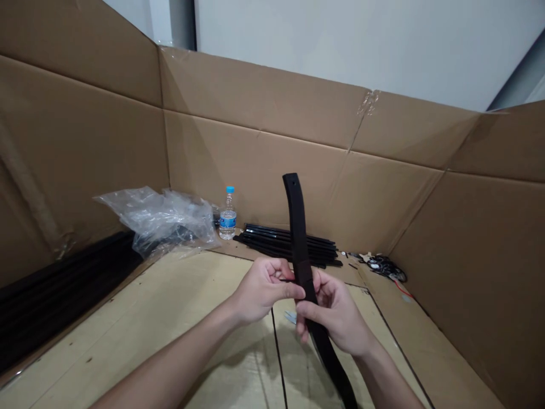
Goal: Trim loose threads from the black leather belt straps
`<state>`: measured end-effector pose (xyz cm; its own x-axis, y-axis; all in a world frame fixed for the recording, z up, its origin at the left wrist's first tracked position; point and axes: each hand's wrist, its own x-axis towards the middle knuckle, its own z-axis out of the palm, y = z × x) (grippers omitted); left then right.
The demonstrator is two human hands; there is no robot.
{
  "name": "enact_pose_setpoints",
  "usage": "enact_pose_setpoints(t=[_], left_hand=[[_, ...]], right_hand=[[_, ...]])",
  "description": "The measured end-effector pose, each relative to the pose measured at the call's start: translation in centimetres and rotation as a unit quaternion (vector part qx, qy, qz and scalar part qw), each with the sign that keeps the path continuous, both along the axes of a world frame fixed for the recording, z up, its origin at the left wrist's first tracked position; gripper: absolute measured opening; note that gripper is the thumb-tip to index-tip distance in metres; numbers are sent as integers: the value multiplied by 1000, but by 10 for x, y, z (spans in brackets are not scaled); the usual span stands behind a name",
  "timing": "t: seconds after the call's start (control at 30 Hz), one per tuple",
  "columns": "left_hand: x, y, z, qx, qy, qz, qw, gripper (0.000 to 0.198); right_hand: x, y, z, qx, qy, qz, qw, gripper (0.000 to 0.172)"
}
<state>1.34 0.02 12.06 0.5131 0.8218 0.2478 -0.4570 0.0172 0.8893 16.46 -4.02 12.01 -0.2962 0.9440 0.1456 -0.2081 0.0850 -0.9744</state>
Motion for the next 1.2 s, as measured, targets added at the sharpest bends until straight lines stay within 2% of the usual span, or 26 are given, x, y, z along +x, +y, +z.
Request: enact_pose_setpoints(t=[0.1,0.2,0.5,0.77,0.83,0.9,1.03,1.2], left_hand=[[0,1,-4,7,-6,-15,1000,42],[0,3,-6,11,-9,-13,1000,41],[2,2,-9,4,-13,44,999,40],[-1,7,-9,-9,-6,133,991,43],[0,8,-7,-11,-12,133,991,43],[1,7,-7,-13,-17,121,992,44],[1,8,-8,6,-13,66,998,41],[0,6,-11,6,-22,44,999,34]], right_hand=[[-1,-3,1,14,-3,-8,1000,42],[-2,-4,-1,38,21,-16,999,37],[-10,-6,-6,7,31,-91,995,38],[-4,-1,-2,12,71,-75,995,24],[-4,2,-4,8,78,-67,995,24],[-3,4,-6,13,69,-51,996,34],[-4,2,-4,32,3,-9,999,24],[-8,-6,1,24,-2,-6,1000,31]])
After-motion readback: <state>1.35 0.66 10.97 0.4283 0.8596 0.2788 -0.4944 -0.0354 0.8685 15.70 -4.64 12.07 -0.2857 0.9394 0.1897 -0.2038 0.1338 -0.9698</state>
